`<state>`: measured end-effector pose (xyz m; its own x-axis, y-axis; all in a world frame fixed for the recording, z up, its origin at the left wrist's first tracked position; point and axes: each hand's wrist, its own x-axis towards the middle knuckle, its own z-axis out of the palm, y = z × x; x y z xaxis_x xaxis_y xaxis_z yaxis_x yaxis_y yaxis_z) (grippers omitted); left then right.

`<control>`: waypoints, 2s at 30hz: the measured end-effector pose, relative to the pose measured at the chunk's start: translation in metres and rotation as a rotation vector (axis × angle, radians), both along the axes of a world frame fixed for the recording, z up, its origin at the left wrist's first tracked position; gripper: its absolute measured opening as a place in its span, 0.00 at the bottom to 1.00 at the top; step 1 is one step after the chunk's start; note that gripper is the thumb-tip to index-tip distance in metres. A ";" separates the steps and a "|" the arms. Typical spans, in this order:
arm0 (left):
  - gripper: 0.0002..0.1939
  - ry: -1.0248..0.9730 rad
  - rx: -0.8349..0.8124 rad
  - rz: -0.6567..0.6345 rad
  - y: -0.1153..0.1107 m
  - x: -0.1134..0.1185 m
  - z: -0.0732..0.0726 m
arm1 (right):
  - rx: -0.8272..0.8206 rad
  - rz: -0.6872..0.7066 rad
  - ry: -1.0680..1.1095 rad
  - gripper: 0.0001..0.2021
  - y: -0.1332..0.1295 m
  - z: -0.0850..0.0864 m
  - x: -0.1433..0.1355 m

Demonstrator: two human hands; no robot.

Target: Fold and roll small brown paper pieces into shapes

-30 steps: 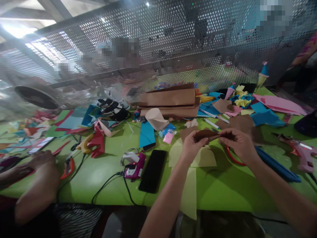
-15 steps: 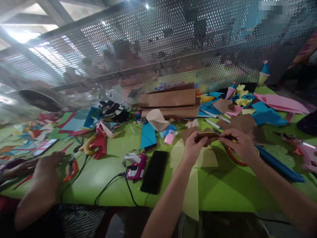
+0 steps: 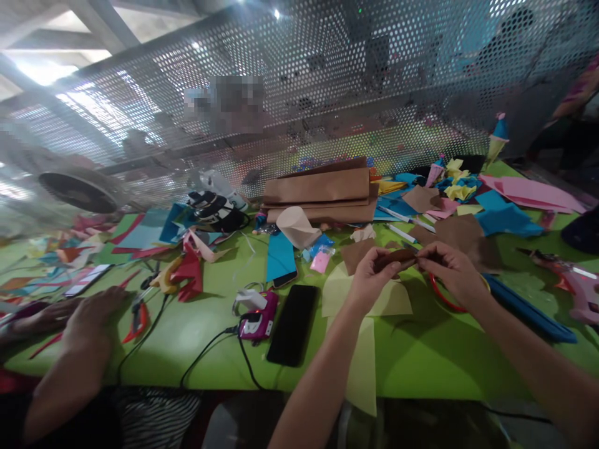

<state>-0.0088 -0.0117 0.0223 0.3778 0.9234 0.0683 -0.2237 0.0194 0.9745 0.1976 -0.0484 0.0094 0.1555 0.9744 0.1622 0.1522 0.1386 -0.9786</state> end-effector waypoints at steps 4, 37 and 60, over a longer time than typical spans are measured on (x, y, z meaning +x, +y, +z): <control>0.22 0.066 -0.005 0.089 0.002 0.001 0.000 | 0.141 -0.008 -0.105 0.10 -0.003 0.002 -0.001; 0.18 -0.005 -0.124 0.093 0.008 0.004 -0.015 | 0.156 0.013 -0.234 0.12 -0.007 0.006 -0.004; 0.06 0.197 -0.037 -0.132 0.009 0.001 -0.017 | -0.019 0.066 -0.058 0.13 -0.003 0.005 0.003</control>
